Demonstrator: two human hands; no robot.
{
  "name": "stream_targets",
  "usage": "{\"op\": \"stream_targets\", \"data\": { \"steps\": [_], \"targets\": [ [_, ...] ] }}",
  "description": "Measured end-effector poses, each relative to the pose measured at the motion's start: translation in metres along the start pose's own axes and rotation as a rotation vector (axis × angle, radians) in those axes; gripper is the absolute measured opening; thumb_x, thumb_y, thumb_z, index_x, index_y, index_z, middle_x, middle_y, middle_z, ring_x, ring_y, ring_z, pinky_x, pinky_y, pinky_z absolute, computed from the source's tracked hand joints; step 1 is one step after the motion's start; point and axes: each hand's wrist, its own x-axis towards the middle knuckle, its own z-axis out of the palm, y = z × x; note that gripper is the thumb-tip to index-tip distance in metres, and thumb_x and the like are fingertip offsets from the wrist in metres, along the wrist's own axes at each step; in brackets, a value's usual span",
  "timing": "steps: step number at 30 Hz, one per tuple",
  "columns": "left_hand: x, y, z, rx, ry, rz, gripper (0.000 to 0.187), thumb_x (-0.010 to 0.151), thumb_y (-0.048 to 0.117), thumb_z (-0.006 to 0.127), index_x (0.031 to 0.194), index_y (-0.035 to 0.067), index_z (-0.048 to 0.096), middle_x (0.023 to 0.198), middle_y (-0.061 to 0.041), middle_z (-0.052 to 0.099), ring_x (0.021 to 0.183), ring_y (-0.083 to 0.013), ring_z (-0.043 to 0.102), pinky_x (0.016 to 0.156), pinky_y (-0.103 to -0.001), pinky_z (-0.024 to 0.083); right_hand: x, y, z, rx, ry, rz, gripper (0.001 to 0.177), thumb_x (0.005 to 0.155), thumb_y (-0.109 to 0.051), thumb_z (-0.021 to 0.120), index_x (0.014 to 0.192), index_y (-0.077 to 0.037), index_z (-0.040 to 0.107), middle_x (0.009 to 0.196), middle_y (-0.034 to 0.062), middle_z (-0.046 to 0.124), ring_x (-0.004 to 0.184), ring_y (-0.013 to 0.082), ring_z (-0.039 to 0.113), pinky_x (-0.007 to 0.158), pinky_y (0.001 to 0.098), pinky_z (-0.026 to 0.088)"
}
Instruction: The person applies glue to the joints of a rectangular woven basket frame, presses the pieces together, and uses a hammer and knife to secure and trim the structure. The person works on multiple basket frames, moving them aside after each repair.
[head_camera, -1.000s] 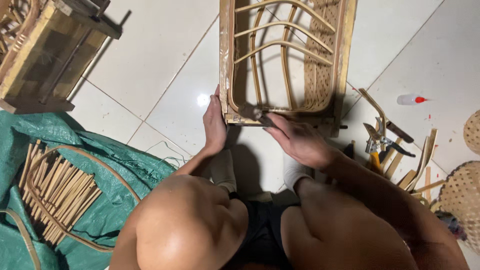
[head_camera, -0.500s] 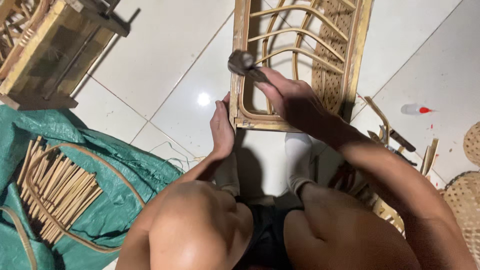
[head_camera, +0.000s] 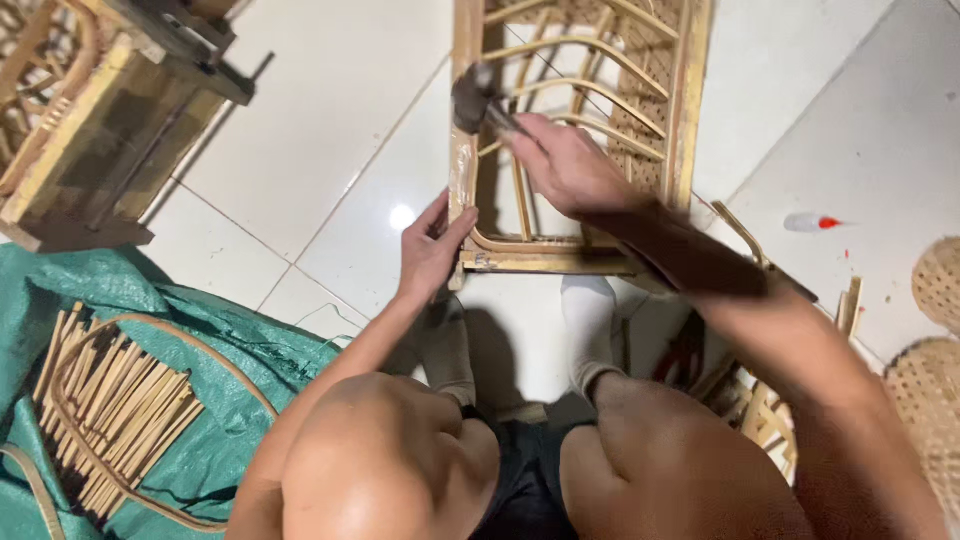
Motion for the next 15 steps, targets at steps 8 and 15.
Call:
{"op": "stream_targets", "data": {
  "steps": [8, 15],
  "targets": [
    [0.004, 0.008, -0.012, 0.117, -0.134, -0.024, 0.067, 0.097, 0.017, 0.071, 0.154, -0.003, 0.043, 0.124, -0.012, 0.072, 0.106, -0.0107, 0.066, 0.096, -0.026, 0.054, -0.079, 0.04, 0.041, 1.337, 0.196, 0.086, 0.051, 0.109, -0.046, 0.035, 0.12, 0.001, 0.053, 0.059, -0.0025, 0.048, 0.041, 0.0102, 0.038, 0.035, 0.0283, 0.032],
    [0.006, 0.026, -0.02, 0.03, -0.257, -0.18, 0.063, 0.099, 0.015, 0.067, 0.156, 0.001, 0.042, 0.129, -0.009, 0.069, 0.108, -0.0111, 0.066, 0.094, -0.03, 0.056, -0.087, 0.044, 0.065, 1.467, 0.354, 0.318, 0.048, 0.106, -0.051, 0.042, 0.114, -0.005, 0.055, 0.058, -0.0073, 0.043, 0.038, 0.0058, 0.034, 0.034, 0.0263, 0.03]
  ]
}}
